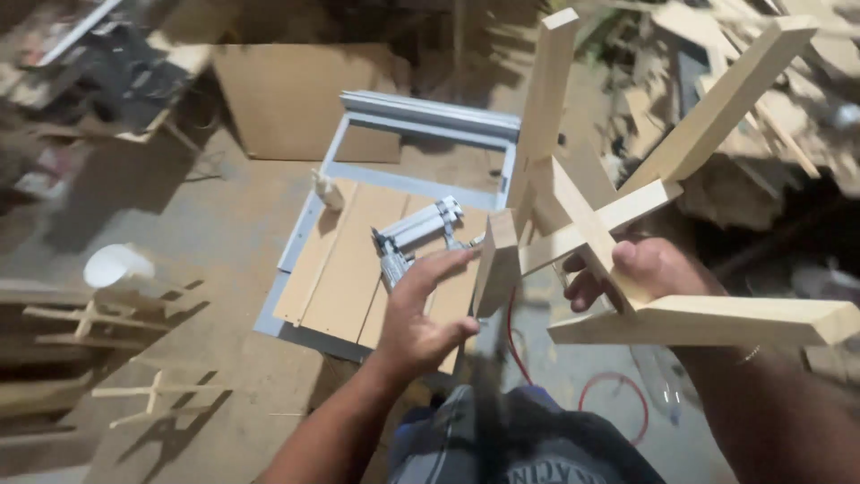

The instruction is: Assembling small wooden frames or stands by aligning slats and fastening them with a pneumatic nail gun and wood glue.

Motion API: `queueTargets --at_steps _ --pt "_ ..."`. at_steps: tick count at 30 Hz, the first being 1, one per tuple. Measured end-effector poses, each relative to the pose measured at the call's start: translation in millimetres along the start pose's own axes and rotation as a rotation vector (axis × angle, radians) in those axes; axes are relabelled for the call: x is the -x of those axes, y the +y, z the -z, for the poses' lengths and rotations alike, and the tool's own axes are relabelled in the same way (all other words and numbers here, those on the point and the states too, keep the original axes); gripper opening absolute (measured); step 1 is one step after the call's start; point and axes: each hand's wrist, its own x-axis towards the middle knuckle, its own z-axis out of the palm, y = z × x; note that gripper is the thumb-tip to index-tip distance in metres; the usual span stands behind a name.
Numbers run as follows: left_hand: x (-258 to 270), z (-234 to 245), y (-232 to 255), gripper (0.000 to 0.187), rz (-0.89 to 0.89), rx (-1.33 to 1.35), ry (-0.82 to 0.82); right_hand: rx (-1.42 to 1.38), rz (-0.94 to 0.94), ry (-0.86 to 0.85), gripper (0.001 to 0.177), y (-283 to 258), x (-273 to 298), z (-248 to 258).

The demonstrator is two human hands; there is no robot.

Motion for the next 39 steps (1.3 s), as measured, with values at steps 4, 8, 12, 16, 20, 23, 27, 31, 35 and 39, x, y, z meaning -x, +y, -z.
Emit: queueTargets --at_steps 4,8,12,16,20,23,27,31,35,39 --pt "-42.5 -22.3 24.1 0.066 -0.019 0.01 0.165 0.47 -0.019 0.424 0.076 -66.2 -31.1 -33.7" --pt "-55.0 -54.8 39.3 0.04 -0.012 -0.115 0.405 0.547 -0.083 0.27 0.084 -102.6 -68.2 -10.9" --pt "-72.2 -80.3 45.2 0.03 -0.097 -0.341 0.666 0.243 0.087 0.038 0.091 -103.3 -99.0 57.0" --pt "-66.5 -87.9 43.3 0.03 -0.119 -0.417 0.866 0.406 0.277 0.089 0.073 -59.2 -81.9 30.0" --pt "-60.7 -88.0 61.4 0.029 -0.092 -0.56 1.015 0.608 0.526 0.336 0.05 -19.0 -87.9 18.1" --pt "-51.8 -77.5 73.0 0.029 -0.069 -0.628 1.079 0.567 0.492 0.281 0.038 -10.6 -115.1 3.8" --pt "-37.6 -66.8 99.5 0.031 -0.032 -0.614 1.125 0.553 0.342 -0.101 0.064 -10.8 -148.8 3.3" --pt "-20.3 -52.1 111.5 0.034 -0.002 -0.525 1.143 0.317 0.267 -0.399 0.062 -0.6 -177.3 -8.9" --pt "2.1 -20.8 92.0 0.032 0.025 -0.548 1.132 0.4 0.156 -0.521 0.058 -6.7 -198.3 -20.2" --pt "16.7 1.0 56.9 0.032 0.179 -0.464 1.177 0.393 0.071 -0.287 0.022 -4.1 -198.7 -33.3"
